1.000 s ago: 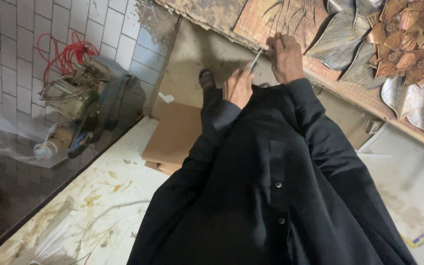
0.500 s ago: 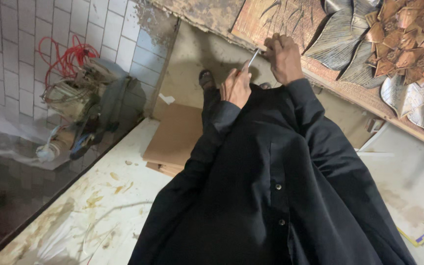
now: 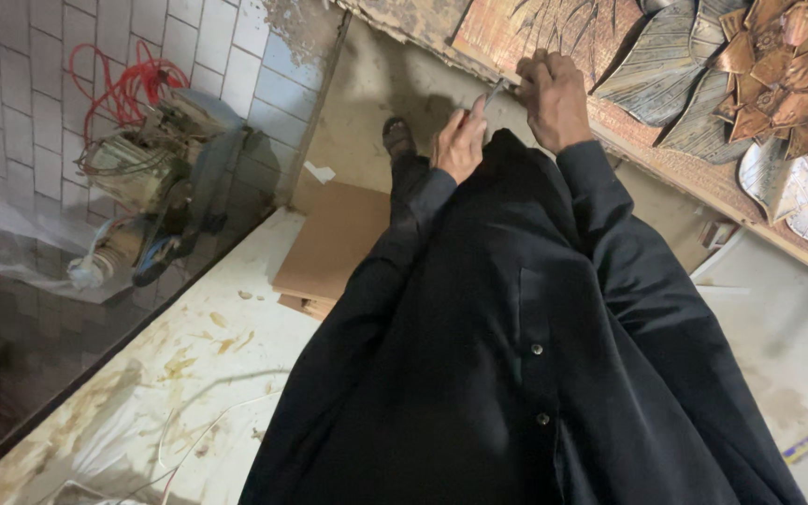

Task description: The person uses pliers to snip and snap thin wooden strips into shorter pieces on a workbench, working along each strip one section at a time. Earlier they handle a decorative metal wall-art panel and a screwdriver before setting the panel aside and cutting the strips.

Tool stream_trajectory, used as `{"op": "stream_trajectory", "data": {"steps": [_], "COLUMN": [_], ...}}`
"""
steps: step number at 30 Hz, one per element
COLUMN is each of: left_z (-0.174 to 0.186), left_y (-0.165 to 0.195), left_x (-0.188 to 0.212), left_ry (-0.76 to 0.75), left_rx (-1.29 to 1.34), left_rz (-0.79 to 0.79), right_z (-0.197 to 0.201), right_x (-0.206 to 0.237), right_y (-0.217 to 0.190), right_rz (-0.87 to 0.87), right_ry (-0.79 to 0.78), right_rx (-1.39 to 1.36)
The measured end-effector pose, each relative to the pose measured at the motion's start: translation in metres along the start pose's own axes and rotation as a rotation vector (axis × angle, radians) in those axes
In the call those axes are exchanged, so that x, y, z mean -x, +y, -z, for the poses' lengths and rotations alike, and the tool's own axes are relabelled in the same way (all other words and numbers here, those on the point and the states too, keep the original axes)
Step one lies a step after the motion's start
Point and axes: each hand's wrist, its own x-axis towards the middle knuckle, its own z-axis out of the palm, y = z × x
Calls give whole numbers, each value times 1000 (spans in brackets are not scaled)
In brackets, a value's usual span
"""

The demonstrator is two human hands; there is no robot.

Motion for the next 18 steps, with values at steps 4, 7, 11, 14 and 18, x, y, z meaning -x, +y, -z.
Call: {"op": "stream_trajectory", "data": {"steps": [4, 7, 11, 14, 18], "left_z": [2, 1, 2, 4, 4], "left_y": [0, -4, -8, -6, 8], "left_x": [-2, -5, -5, 4, 12], "left_ry": [32, 27, 85, -86, -125], "left_rx": [37, 60, 107, -3, -152], "left_rz": [-24, -47, -161, -18, 205], "right_z": [2, 3, 0, 0, 1], "right_x": [-1, -1, -1, 0, 0], "right_y": [0, -3, -3, -3, -2], "right_rz": [0, -27, 38, -12, -17], "right_ry": [-22, -31, 11, -28, -20], "right_rx": [0, 6, 7, -5, -12]}}
